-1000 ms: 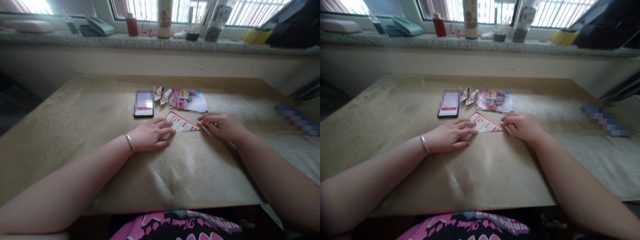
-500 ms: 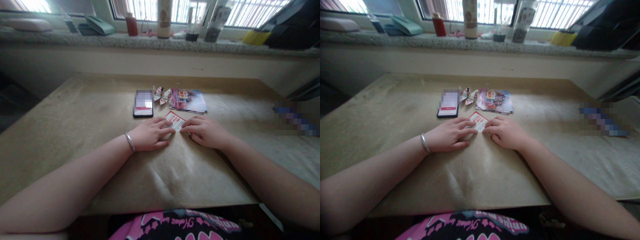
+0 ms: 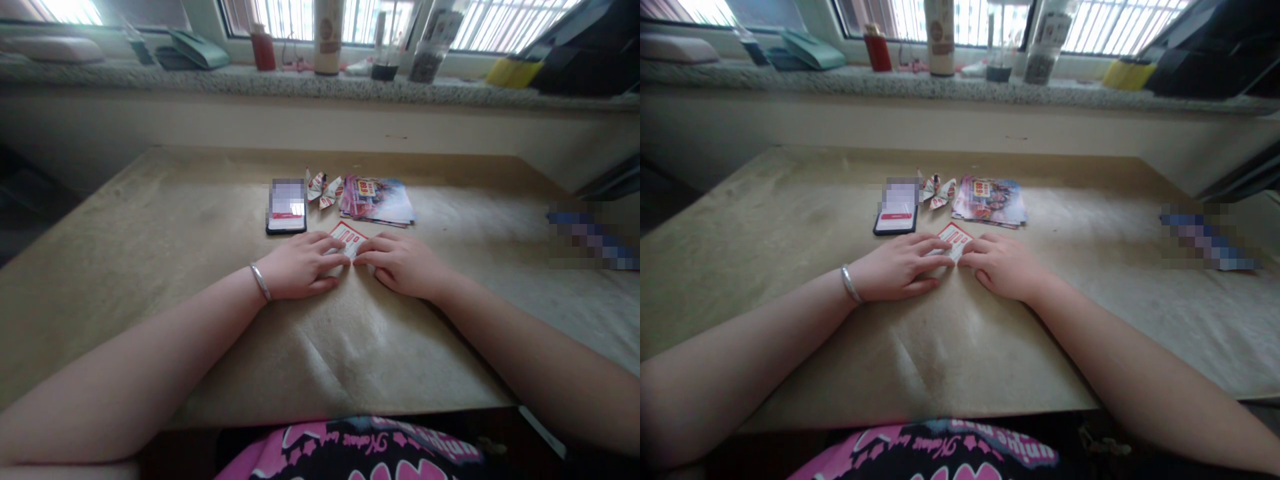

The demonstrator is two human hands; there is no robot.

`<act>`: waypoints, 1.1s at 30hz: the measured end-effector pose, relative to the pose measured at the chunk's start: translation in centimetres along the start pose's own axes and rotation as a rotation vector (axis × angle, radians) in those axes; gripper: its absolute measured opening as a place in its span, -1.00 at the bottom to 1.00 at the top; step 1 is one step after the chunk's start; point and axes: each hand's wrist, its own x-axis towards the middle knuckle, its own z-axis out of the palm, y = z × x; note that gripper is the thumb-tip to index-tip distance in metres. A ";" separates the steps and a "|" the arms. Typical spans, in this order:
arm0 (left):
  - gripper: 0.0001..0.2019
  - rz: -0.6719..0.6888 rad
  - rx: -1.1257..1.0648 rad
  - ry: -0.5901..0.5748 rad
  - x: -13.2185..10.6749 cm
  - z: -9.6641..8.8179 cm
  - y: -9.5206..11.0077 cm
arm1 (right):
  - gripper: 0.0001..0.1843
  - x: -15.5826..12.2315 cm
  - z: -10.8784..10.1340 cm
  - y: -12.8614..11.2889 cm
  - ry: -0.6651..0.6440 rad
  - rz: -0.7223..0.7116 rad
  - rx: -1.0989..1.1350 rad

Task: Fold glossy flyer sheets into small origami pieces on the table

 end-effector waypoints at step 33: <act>-0.66 0.025 -0.069 -0.105 -1.2 -2.4 -1.4 | -0.62 -0.2 0.1 0.0 0.027 0.002 0.006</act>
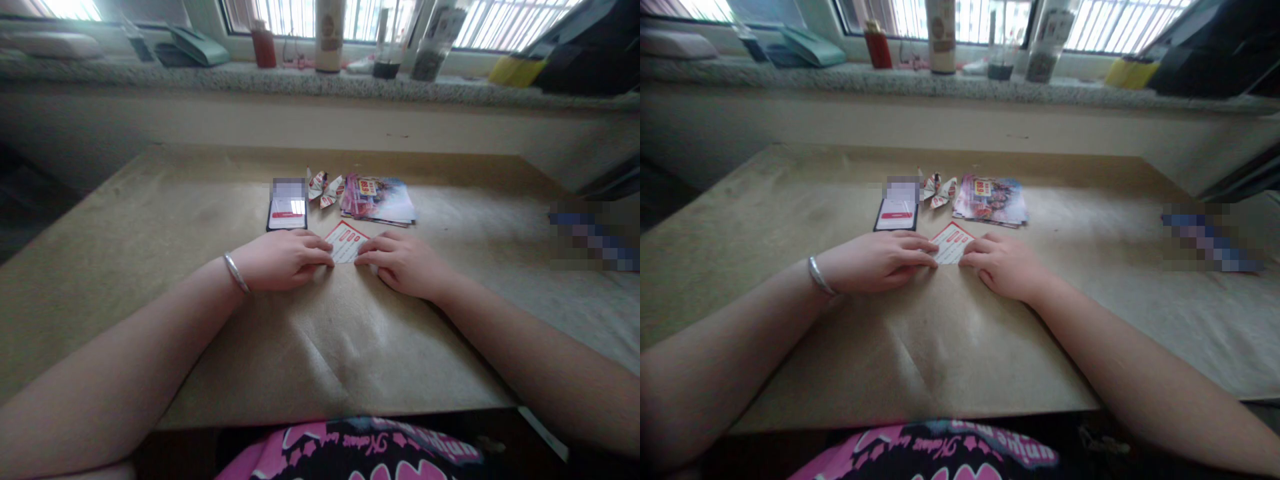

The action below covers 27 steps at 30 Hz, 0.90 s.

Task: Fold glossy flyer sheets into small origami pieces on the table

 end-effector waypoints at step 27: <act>-0.65 -0.120 -0.006 -0.064 -1.0 -1.4 -0.1 | -0.61 -0.3 0.1 0.2 0.030 -0.007 0.037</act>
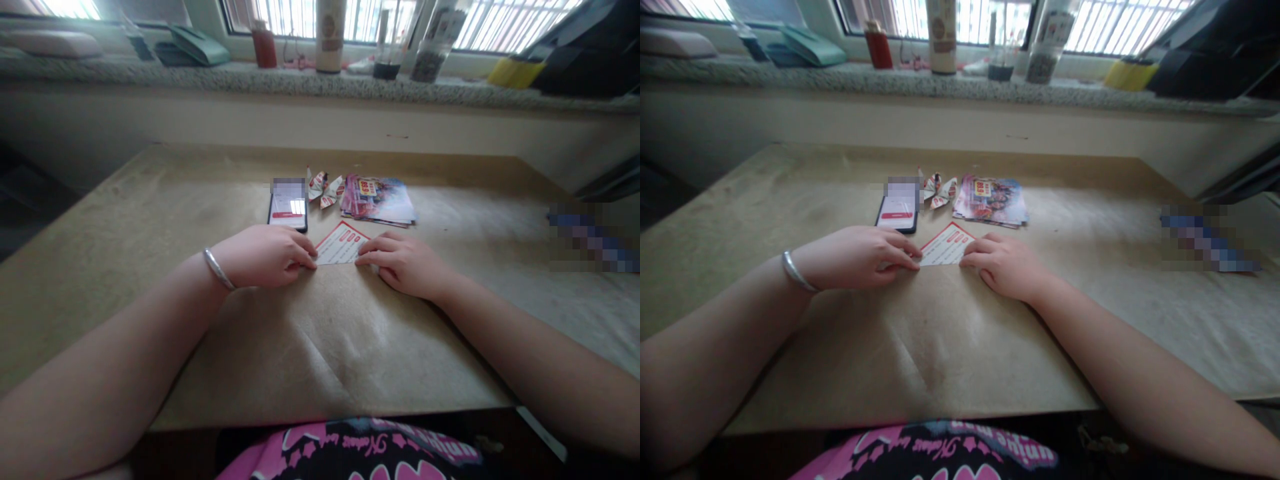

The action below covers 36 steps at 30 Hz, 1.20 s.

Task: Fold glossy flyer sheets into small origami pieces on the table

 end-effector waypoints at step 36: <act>-0.75 -0.061 -0.052 -0.088 -1.3 -0.7 -1.9 | -0.60 -0.1 0.1 0.2 0.008 -0.003 0.039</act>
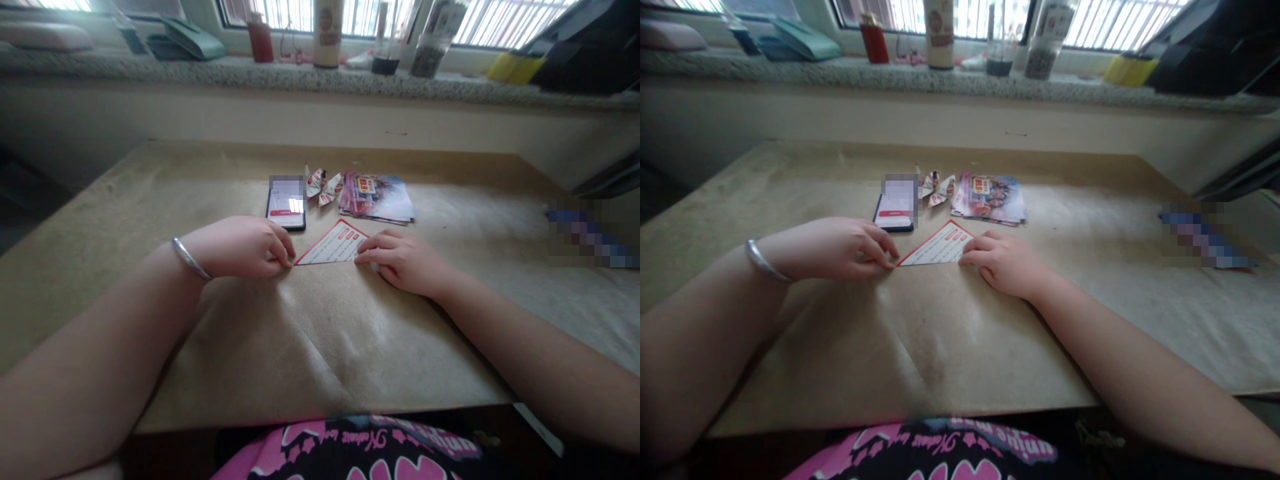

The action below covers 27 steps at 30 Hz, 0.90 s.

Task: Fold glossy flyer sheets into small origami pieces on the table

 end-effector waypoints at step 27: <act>-0.70 0.216 0.180 0.315 3.2 3.5 2.4 | -0.64 0.9 -0.1 -0.3 -0.046 -0.031 -0.080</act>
